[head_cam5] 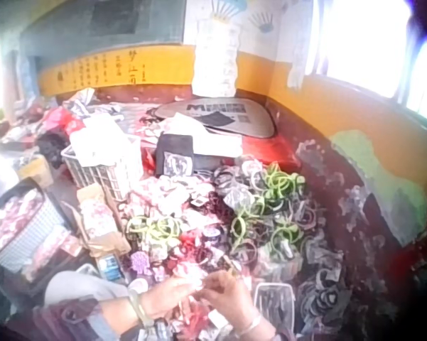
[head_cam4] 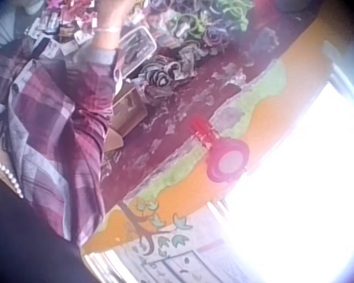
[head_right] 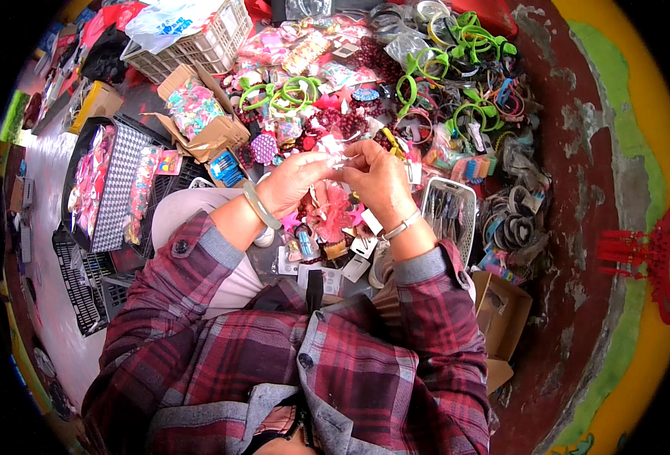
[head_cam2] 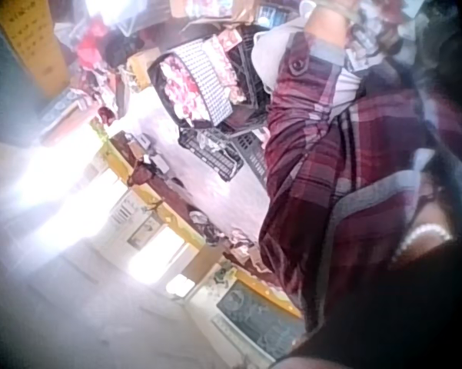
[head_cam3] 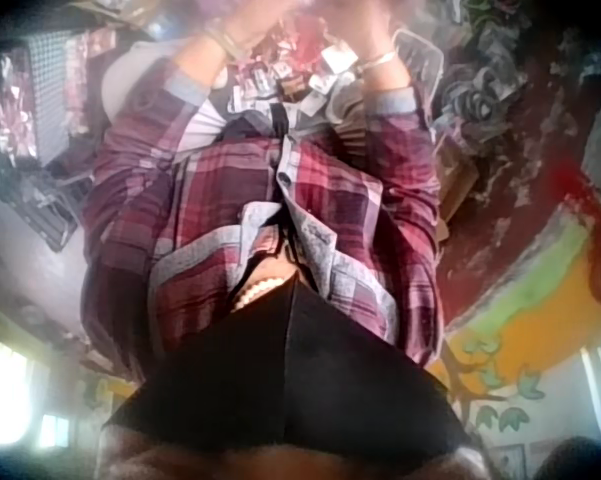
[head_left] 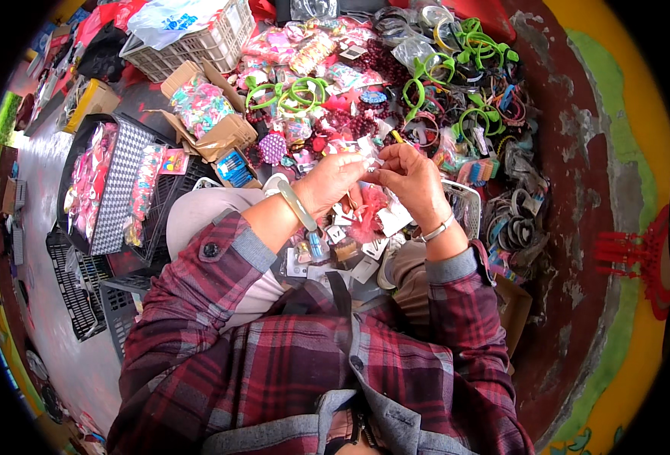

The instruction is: The person sits on the floor and sorts through a large pile of hair accessories, picking up items like hair clips and scrunchies, examining them, and placing them into a nearby box or basket.

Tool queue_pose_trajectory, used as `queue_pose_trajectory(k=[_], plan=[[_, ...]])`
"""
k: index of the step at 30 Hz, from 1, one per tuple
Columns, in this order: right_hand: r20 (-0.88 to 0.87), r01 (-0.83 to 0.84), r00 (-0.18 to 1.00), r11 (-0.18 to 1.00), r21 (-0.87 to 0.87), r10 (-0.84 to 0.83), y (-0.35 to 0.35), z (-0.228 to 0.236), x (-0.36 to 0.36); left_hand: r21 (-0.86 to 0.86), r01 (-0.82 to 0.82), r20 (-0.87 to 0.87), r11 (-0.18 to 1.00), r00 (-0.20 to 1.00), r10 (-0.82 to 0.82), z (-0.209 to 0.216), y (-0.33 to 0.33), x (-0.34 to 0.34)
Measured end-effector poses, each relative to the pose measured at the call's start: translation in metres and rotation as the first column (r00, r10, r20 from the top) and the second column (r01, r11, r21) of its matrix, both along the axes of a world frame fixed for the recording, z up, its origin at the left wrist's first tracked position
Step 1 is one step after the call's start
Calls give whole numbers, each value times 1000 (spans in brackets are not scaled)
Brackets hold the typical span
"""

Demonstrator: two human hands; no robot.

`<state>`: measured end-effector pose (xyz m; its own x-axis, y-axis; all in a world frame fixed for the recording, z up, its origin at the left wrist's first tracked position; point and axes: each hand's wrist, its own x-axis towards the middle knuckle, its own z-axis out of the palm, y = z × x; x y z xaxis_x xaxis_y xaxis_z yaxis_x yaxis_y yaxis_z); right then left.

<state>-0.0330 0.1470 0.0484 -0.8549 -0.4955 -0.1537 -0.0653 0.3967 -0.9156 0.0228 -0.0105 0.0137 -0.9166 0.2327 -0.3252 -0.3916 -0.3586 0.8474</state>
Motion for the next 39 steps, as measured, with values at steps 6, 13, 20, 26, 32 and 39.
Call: queue_pose_trajectory(k=[6, 13, 20, 26, 32, 39], plan=[[41, 33, 999, 997, -68, -30, 3, -13, -2, -200, 19, -105, 980, 994, -41, 14, 0, 1], [-193, -55, 978, 992, 109, 76, 4, 2, 1, -238, 3, -137, 971, 990, -37, 7, 0, 1], [-545, -2, 826, 968, 253, 144, -1, 4, 6, -155, -6, -199, 988, 980, -25, -4, -3, -3], [-554, 34, 827, 973, 227, 100, 5, -4, -2, -169, 54, -219, 984, 971, -91, 8, -2, 1], [-529, -14, 832, 960, 280, 166, 2, 3, 3, -230, 130, -175, 964, 969, -172, 11, -3, 2], [-248, 23, 969, 997, 78, -3, 11, -6, -9, -335, 37, -238, 942, 964, -122, 8, -2, -2]])
